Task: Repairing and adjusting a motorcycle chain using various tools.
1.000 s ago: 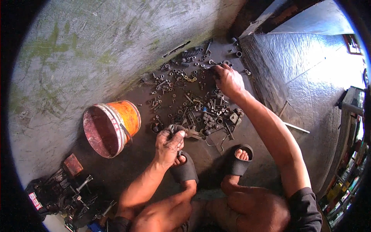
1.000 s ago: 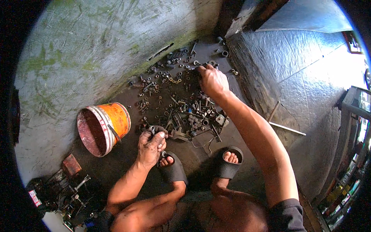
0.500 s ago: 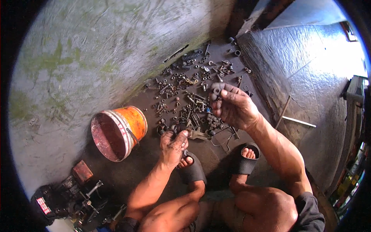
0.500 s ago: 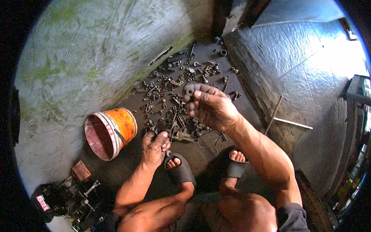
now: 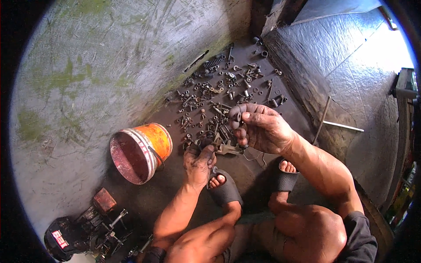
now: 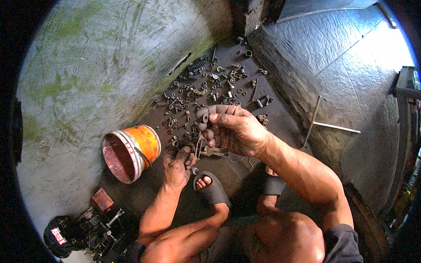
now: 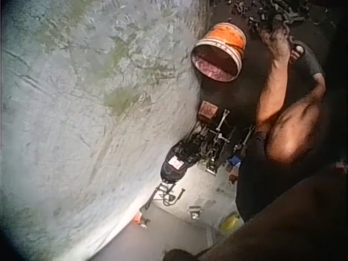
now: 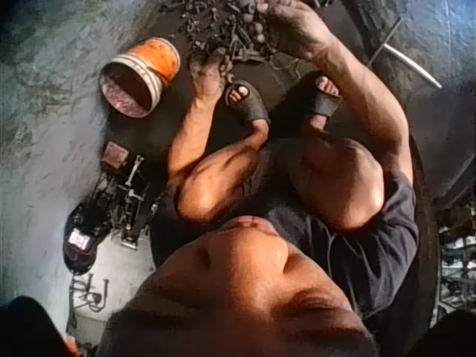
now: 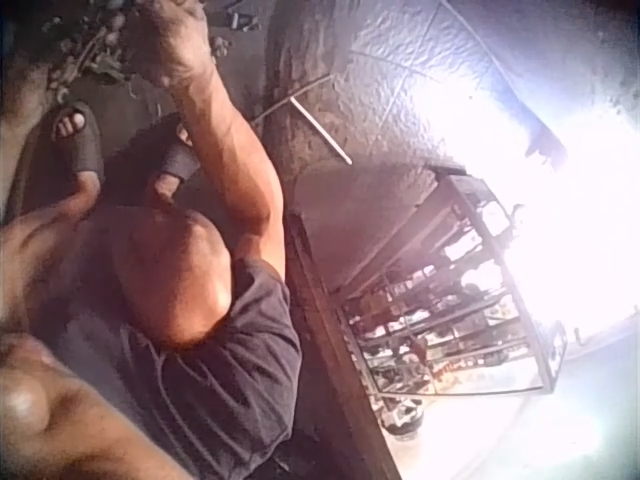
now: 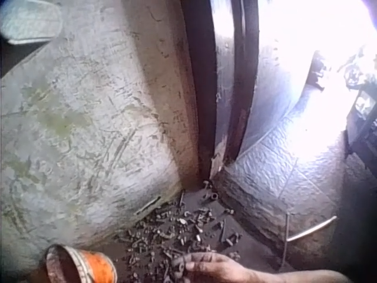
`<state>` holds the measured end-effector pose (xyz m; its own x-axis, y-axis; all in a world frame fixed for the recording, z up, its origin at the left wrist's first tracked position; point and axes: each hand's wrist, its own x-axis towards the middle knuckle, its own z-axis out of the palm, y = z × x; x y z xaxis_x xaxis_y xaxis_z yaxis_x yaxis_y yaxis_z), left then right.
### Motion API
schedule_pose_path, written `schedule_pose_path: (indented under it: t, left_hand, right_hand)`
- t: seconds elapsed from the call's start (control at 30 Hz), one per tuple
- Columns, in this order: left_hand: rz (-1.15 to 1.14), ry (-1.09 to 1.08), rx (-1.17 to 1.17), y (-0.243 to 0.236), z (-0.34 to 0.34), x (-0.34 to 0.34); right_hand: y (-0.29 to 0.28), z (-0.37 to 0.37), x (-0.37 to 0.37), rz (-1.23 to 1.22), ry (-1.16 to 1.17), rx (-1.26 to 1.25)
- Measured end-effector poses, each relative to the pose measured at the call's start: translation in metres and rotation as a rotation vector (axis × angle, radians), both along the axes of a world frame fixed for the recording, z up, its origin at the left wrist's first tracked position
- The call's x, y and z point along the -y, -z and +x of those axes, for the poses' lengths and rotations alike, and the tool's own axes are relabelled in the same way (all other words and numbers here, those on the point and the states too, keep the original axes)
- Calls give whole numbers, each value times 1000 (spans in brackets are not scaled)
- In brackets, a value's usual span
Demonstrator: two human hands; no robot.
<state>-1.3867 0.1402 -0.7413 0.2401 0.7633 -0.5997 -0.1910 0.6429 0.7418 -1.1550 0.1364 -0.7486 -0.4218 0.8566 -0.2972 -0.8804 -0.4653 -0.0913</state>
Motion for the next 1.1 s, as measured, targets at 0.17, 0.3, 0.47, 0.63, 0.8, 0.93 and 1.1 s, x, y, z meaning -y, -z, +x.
schedule_pose_path:
  t: [0.17, 0.3, 0.47, 0.63, 0.8, 0.93, 1.1]
  left_hand:
    - [-24, -4, -33, -1, 0, -2]
    - [-32, 38, -35, 5, -3, -2]
    - [-24, 41, -28, 6, -1, -4]
    - [-55, 41, -20, 10, -2, -4]
    - [-72, 73, 17, 15, -10, -5]
    - [-77, 55, -34, 17, -11, -4]
    - [-59, 65, -42, 15, -10, -7]
  right_hand:
    - [-1, -1, 0, 6, -15, 9]
    - [1, -2, 3, 3, -27, 13]
    - [-3, -3, 8, -16, -28, 17]
    - [-3, -6, 11, 40, -26, -88]
    - [4, -12, 12, 90, -11, -134]
    - [7, -14, 11, 113, 3, -119]
    - [5, -14, 11, 93, -11, -78]
